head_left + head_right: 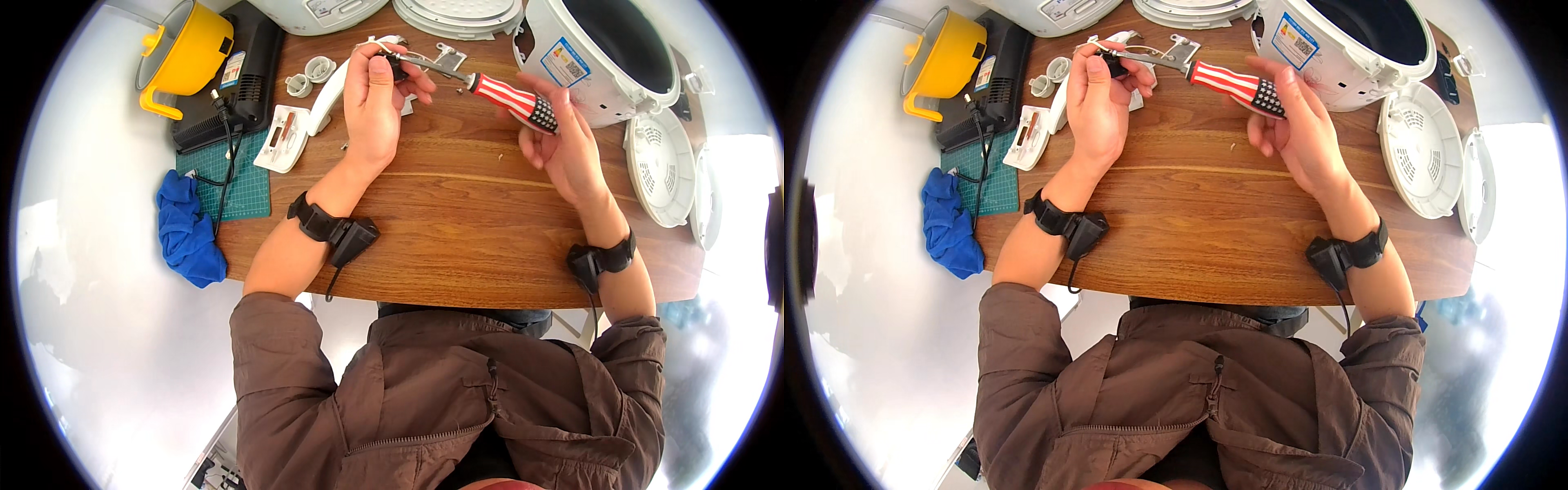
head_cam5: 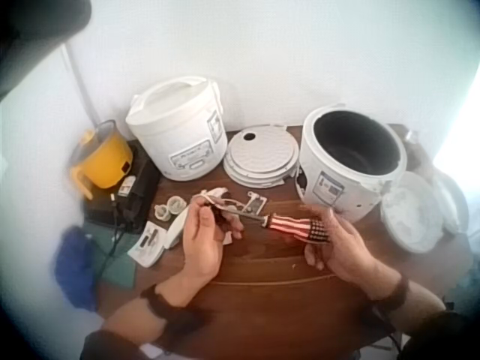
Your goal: The person disassembles a white rice cooker, removes the lid and inner components, and uses a screwdriver to detach a small black switch from its housing. They then reattach the switch to the cooker base and place the lid back on.
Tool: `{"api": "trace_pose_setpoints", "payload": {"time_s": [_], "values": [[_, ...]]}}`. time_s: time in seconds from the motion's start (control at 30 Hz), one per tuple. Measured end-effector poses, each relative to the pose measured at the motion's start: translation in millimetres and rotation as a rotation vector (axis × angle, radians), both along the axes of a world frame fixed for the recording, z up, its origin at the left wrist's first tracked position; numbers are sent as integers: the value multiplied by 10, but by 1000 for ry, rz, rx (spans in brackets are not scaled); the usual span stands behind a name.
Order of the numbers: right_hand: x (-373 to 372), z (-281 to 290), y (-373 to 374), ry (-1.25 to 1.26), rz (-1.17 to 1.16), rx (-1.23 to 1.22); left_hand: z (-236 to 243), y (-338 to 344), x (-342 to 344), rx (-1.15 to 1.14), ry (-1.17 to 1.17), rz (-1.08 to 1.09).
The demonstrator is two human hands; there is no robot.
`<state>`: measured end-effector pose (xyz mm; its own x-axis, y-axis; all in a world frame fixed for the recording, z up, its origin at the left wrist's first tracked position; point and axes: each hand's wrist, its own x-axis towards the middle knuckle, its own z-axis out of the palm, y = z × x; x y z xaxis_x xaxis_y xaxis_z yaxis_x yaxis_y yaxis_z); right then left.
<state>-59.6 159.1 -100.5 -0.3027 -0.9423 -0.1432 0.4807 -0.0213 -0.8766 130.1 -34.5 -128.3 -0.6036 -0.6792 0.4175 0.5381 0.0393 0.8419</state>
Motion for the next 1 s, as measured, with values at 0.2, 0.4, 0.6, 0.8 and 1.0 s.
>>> {"api": "trace_pose_setpoints", "payload": {"time_s": [0.2, 0.4, 0.6, 0.8, 1.0], "values": [[144, -93, -63, 249, -147, -60, -3, 2, 3, 12, -11, 5], [145, 93, -57, 104, -39, 107, -31, -18, 17, 16, -8, -2], [25, -110, -26, 99, 15, -29, -29, -8, 4, 1, 12, -10], [-51, -230, -68, 3, -61, -91, -36, 24, -34, -23, 16, -12], [-2, -132, -47, 105, 64, -48, -60, 0, -27, -21, 34, 23]]}}
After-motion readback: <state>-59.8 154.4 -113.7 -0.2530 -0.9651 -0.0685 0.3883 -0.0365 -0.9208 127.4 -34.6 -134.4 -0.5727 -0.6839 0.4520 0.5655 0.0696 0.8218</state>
